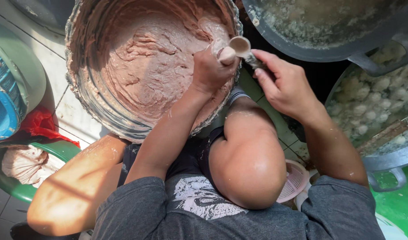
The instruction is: The person scoops a pink meat paste from a large metal bowl using a small metal scoop and transfers it into a large wok filled with boiling water. The person repeats this scooping and dropping motion continuously throughout the clip.
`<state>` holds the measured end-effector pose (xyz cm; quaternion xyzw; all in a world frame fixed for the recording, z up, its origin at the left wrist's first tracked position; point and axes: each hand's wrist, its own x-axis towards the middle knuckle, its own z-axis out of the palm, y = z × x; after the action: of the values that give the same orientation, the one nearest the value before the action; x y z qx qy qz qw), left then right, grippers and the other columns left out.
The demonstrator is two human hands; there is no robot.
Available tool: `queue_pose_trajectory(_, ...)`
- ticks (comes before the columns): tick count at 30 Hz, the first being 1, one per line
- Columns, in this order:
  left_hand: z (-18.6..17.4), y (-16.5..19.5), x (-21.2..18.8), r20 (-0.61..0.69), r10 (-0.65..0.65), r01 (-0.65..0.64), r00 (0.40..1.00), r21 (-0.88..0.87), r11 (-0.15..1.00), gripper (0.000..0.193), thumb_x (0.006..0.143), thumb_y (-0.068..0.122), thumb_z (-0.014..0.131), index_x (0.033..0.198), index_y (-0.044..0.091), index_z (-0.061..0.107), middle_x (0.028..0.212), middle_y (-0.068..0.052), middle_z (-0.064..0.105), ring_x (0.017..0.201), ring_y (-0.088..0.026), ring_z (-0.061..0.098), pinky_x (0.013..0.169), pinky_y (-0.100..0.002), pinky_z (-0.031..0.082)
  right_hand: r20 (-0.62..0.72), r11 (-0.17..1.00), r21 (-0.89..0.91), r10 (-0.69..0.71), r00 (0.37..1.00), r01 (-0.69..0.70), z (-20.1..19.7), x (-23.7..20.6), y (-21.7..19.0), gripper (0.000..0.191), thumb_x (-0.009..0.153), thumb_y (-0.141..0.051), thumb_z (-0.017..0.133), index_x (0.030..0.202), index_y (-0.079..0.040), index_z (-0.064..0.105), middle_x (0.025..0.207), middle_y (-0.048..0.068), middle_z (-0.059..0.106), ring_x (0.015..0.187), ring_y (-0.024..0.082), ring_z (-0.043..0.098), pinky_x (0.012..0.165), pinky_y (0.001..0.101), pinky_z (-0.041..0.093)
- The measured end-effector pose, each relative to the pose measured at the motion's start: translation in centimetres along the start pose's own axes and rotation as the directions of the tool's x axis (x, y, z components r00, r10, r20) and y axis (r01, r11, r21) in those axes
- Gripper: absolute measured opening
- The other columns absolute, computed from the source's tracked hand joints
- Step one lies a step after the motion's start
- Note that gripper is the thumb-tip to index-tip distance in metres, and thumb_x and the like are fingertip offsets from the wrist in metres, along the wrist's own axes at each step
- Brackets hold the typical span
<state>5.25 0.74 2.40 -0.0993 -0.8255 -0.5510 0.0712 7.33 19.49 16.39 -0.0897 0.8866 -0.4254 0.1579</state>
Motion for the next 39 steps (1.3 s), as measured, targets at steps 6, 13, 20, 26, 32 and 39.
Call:
queue_pose_trajectory(6,0.3,0.0,0.2,0.053,-0.016,0.008,0.998,0.147,0.989,0.021,0.088,0.026,0.077,0.09,0.006,0.069,0.083,-0.014,0.07,0.077,-0.037,0.07,0.072,-0.046,0.056,0.246,0.916,0.27,0.233,0.941,-0.297,-0.1,0.1,1.7,0.036,0.106,-0.01,0.059,0.142,-0.007,0.063,0.097,0.014,0.074,0.085,0.015,0.065,0.074,0.0286,0.053)
queue_pose_trajectory(13,-0.5,0.8,0.9,-0.006,-0.079,0.076,0.997,0.354,0.932,0.027,0.085,0.035,0.079,0.088,0.008,0.076,0.084,-0.014,0.07,0.079,-0.033,0.068,0.078,-0.046,0.055,-0.195,0.994,-0.086,0.05,0.979,-0.068,-3.1,1.0,6.1,0.042,0.107,-0.003,0.063,0.148,-0.001,0.058,0.112,0.011,0.073,0.102,0.014,0.07,0.091,0.0291,0.056)
queue_pose_trajectory(20,0.1,0.6,0.5,-0.078,-0.143,0.143,0.987,-0.013,0.99,0.025,0.084,0.022,0.082,0.093,0.004,0.067,0.083,-0.013,0.07,0.073,-0.033,0.072,0.069,-0.041,0.059,-0.073,0.951,0.135,0.29,0.954,-0.279,-2.9,1.1,4.9,0.039,0.108,-0.007,0.062,0.147,-0.005,0.063,0.103,0.011,0.073,0.081,0.015,0.062,0.074,0.0297,0.051)
queue_pose_trajectory(26,1.3,0.0,0.5,-0.061,-0.064,0.064,0.996,0.007,0.998,0.019,0.081,0.015,0.079,0.09,0.007,0.065,0.081,-0.012,0.069,0.075,-0.033,0.072,0.068,-0.041,0.058,0.091,0.994,0.108,-0.006,0.996,-0.004,-0.1,1.1,2.4,0.038,0.106,-0.006,0.06,0.143,0.0,0.059,0.107,0.008,0.073,0.094,0.011,0.07,0.083,0.0263,0.056)
queue_pose_trajectory(32,1.0,-0.1,0.7,0.021,-0.112,0.107,0.993,0.181,0.978,0.028,0.079,0.028,0.082,0.089,0.004,0.071,0.085,-0.016,0.07,0.083,-0.038,0.07,0.072,-0.047,0.055,0.314,0.855,0.381,0.239,0.919,-0.352,-0.4,1.6,3.1,0.042,0.106,-0.01,0.059,0.147,-0.005,0.059,0.098,0.002,0.069,0.08,0.009,0.058,0.069,0.0253,0.048)
queue_pose_trajectory(39,0.8,-0.1,0.5,0.003,-0.26,0.235,0.966,0.414,0.879,0.041,0.084,0.042,0.078,0.093,0.002,0.077,0.095,-0.022,0.071,0.093,-0.041,0.067,0.085,-0.048,0.054,-0.063,0.956,0.279,0.114,0.991,-0.092,-2.5,1.5,6.3,0.046,0.111,-0.007,0.059,0.156,-0.001,0.05,0.122,0.004,0.069,0.104,0.009,0.066,0.092,0.0247,0.055)
